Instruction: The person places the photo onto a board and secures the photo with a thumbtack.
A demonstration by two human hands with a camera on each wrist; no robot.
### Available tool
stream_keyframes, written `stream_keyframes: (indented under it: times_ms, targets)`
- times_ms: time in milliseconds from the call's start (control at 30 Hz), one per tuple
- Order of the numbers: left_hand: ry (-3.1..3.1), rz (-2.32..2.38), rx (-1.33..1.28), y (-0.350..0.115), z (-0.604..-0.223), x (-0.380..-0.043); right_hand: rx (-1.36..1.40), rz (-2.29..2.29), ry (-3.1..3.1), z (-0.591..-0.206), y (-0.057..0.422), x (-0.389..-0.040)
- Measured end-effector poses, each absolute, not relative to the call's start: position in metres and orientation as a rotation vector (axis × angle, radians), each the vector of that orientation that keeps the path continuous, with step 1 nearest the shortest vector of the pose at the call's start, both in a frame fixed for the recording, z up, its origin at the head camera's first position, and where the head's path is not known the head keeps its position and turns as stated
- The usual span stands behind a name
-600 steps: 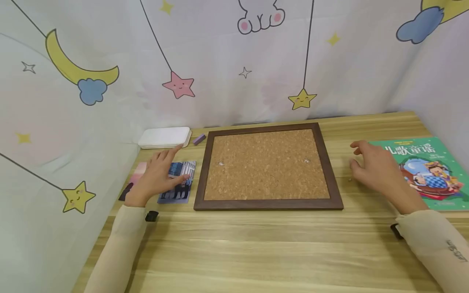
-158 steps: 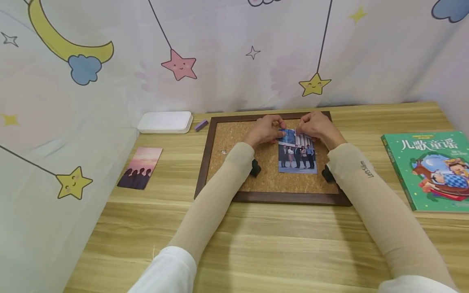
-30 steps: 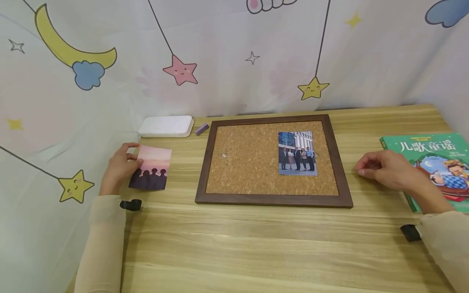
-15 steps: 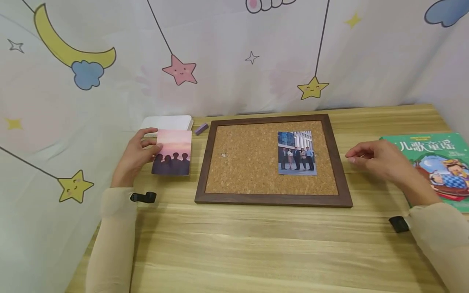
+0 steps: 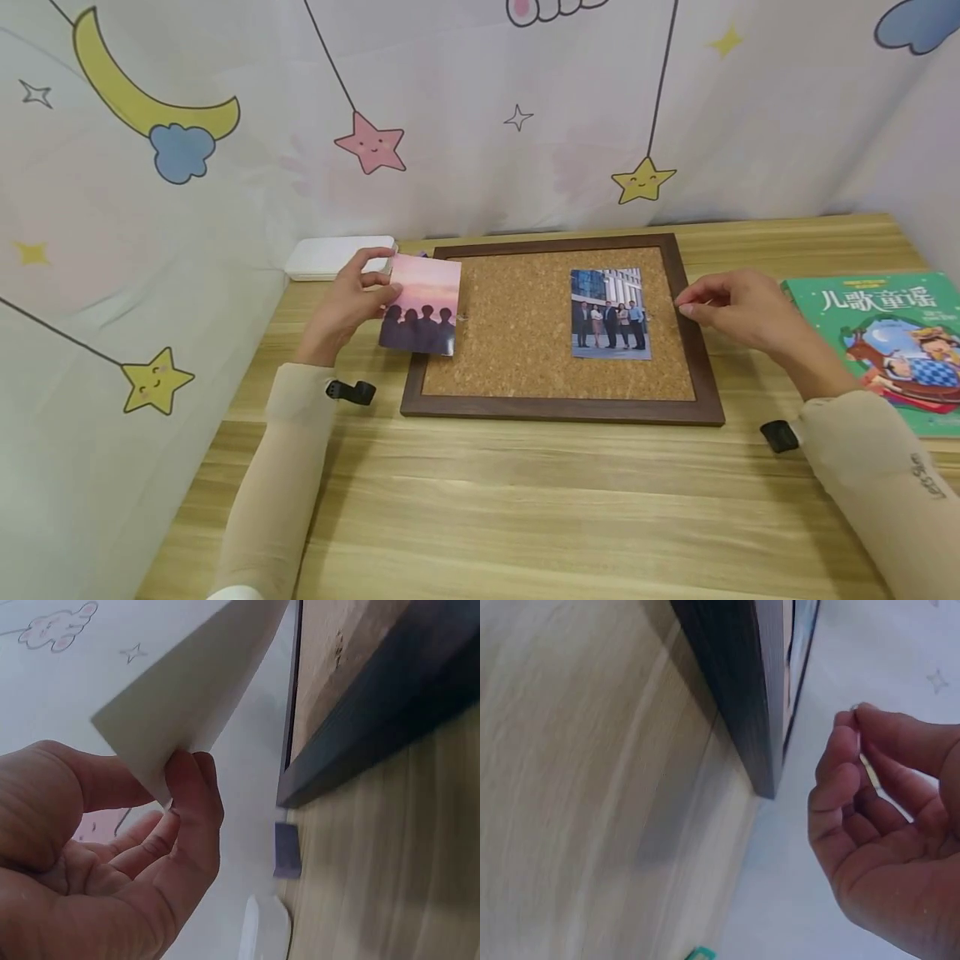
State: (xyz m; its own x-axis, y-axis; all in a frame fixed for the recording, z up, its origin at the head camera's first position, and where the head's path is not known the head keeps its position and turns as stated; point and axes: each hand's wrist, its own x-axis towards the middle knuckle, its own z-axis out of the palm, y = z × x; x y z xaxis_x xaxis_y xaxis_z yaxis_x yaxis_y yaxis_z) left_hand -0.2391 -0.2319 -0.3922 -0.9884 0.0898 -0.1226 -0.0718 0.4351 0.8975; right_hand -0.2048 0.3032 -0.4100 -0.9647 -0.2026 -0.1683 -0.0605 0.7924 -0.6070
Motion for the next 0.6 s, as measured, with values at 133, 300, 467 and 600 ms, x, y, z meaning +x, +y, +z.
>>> stream_keyframes:
  times_ms: [133, 300, 467, 600]
  targets:
    - [2.510, 1.588, 0.065, -0.217, -0.395, -0.241, -0.185, -0.936, 2.741, -0.408, 0.296, -0.207]
    - [2.482, 1.602, 0.100, -0.199, -0.402, -0.246, -0.167, -0.939, 2.745, -0.407, 0.290, -0.210]
    - [2.465, 1.570, 0.115, -0.177, -0.409, -0.252, -0.169, -0.961, 2.751, -0.405, 0.280, -0.214]
    - [2.434, 1.569, 0.129, -0.160, -0.413, -0.257, -0.211, -1.006, 2.751, -0.402, 0.269, -0.217]
